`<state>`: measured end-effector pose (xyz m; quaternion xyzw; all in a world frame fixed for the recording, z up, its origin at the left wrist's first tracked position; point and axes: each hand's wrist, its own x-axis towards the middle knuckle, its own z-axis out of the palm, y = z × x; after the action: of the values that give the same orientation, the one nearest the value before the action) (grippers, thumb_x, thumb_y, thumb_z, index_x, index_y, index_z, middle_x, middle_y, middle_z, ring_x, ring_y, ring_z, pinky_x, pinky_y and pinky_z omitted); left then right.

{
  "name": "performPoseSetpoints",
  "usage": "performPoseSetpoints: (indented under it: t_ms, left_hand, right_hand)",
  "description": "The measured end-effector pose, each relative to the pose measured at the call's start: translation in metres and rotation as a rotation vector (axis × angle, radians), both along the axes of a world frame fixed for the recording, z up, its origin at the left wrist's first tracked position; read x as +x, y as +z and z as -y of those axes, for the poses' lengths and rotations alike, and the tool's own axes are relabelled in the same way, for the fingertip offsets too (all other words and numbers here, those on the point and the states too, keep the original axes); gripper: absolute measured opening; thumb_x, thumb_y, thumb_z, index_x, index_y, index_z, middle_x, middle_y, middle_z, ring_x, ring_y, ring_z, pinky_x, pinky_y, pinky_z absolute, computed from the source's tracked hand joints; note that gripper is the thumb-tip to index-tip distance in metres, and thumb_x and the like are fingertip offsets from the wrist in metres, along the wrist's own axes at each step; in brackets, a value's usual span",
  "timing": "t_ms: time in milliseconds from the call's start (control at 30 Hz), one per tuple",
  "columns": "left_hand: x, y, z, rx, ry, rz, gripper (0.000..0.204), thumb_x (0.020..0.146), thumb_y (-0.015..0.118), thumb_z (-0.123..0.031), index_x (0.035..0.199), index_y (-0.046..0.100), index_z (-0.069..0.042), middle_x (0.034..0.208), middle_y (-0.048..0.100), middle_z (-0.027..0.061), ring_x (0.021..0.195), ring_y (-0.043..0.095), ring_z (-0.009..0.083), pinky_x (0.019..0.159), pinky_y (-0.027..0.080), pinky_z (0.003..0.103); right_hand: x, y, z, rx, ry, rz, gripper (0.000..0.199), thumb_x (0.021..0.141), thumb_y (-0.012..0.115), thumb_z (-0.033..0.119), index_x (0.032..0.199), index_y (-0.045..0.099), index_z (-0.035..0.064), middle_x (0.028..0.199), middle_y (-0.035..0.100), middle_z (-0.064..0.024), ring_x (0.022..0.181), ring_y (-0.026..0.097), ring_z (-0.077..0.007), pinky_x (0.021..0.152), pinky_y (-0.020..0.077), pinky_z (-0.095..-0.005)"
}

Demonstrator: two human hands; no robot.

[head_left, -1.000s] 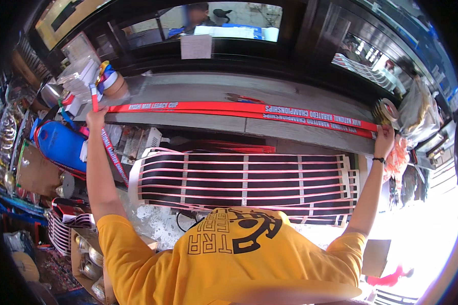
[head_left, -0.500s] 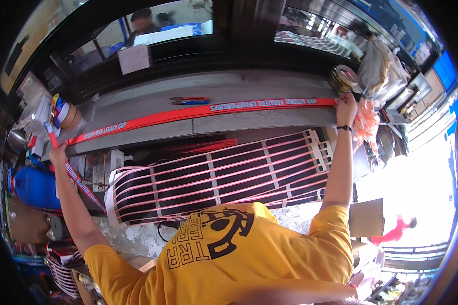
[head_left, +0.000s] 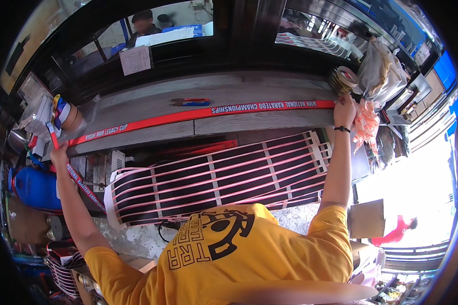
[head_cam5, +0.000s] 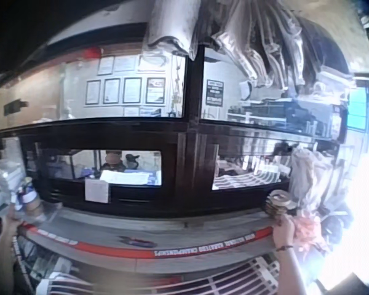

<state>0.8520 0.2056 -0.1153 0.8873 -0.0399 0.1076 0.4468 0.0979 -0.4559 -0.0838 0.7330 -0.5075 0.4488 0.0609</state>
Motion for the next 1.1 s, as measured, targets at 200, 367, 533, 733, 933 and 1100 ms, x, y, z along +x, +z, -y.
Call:
performPoseSetpoints:
  t_ms: [200, 367, 533, 733, 933, 1100]
  left_hand:
    - [-0.006, -0.003, 0.007, 0.253, -0.002, 0.281, 0.034, 0.081, 0.077, -0.037, 0.095, 0.074, -0.006, 0.067, 0.064, 0.0081, 0.055, 0.060, 0.0228, 0.052, 0.046, 0.035]
    - [-0.020, 0.007, 0.012, 0.388, 0.119, 0.347, 0.061, 0.080, 0.072, -0.052, 0.107, 0.065, 0.003, 0.096, 0.069, 0.0224, 0.085, 0.068, 0.0372, 0.079, 0.050, 0.044]
    - [-0.101, 0.056, 0.030, -0.478, -0.071, 0.057, 0.045, 0.095, 0.056, -0.050, 0.107, 0.057, -0.006, 0.076, 0.054, 0.0046, 0.048, 0.051, 0.0143, 0.039, 0.039, 0.028]
    - [-0.258, 0.141, 0.070, -0.326, -0.565, -0.033, 0.028, 0.102, 0.050, -0.030, 0.116, 0.050, -0.007, 0.072, 0.053, 0.0019, 0.041, 0.042, 0.0060, 0.035, 0.030, 0.021]
    - [-0.351, 0.174, 0.113, -0.269, -0.725, -0.194, 0.021, 0.098, 0.057, -0.022, 0.107, 0.048, -0.004, 0.069, 0.058, 0.0052, 0.039, 0.044, 0.0059, 0.033, 0.030, 0.022]
    - [-0.382, 0.176, 0.141, -0.152, -0.911, -0.230, 0.019, 0.096, 0.059, -0.013, 0.107, 0.047, -0.003, 0.076, 0.064, 0.0096, 0.037, 0.045, 0.0066, 0.032, 0.031, 0.021]
  right_hand:
    - [0.001, 0.001, -0.001, -0.036, 0.005, -0.070, 0.006, 0.073, 0.061, 0.007, 0.078, 0.062, 0.0032, 0.084, 0.064, -0.0169, 0.089, 0.060, -0.0368, 0.079, 0.0470, -0.0446]
    - [-0.002, 0.001, 0.001, -0.012, 0.028, -0.037, 0.011, 0.071, 0.066, 0.005, 0.081, 0.064, 0.0046, 0.086, 0.064, -0.0144, 0.090, 0.059, -0.0349, 0.079, 0.0472, -0.0445]
    - [0.009, 0.019, -0.024, -0.295, 0.047, 0.039, 0.016, 0.077, 0.069, 0.010, 0.091, 0.062, 0.0040, 0.088, 0.063, -0.0124, 0.086, 0.058, -0.0325, 0.078, 0.0462, -0.0447]
    - [0.102, 0.060, -0.111, -0.054, 0.618, 0.352, 0.008, 0.085, 0.068, 0.003, 0.093, 0.065, 0.0032, 0.084, 0.059, -0.0025, 0.072, 0.057, -0.0104, 0.062, 0.0451, -0.0237]
    - [0.192, 0.100, -0.223, 0.272, 1.185, 0.342, 0.016, 0.087, 0.069, 0.006, 0.103, 0.068, 0.0037, 0.085, 0.066, -0.0034, 0.074, 0.060, -0.0084, 0.064, 0.0487, -0.0233]
    - [0.240, 0.119, -0.294, 0.214, 1.463, 0.146, 0.019, 0.088, 0.071, 0.011, 0.104, 0.069, 0.0012, 0.087, 0.068, -0.0064, 0.072, 0.061, -0.0083, 0.064, 0.0492, -0.0225]
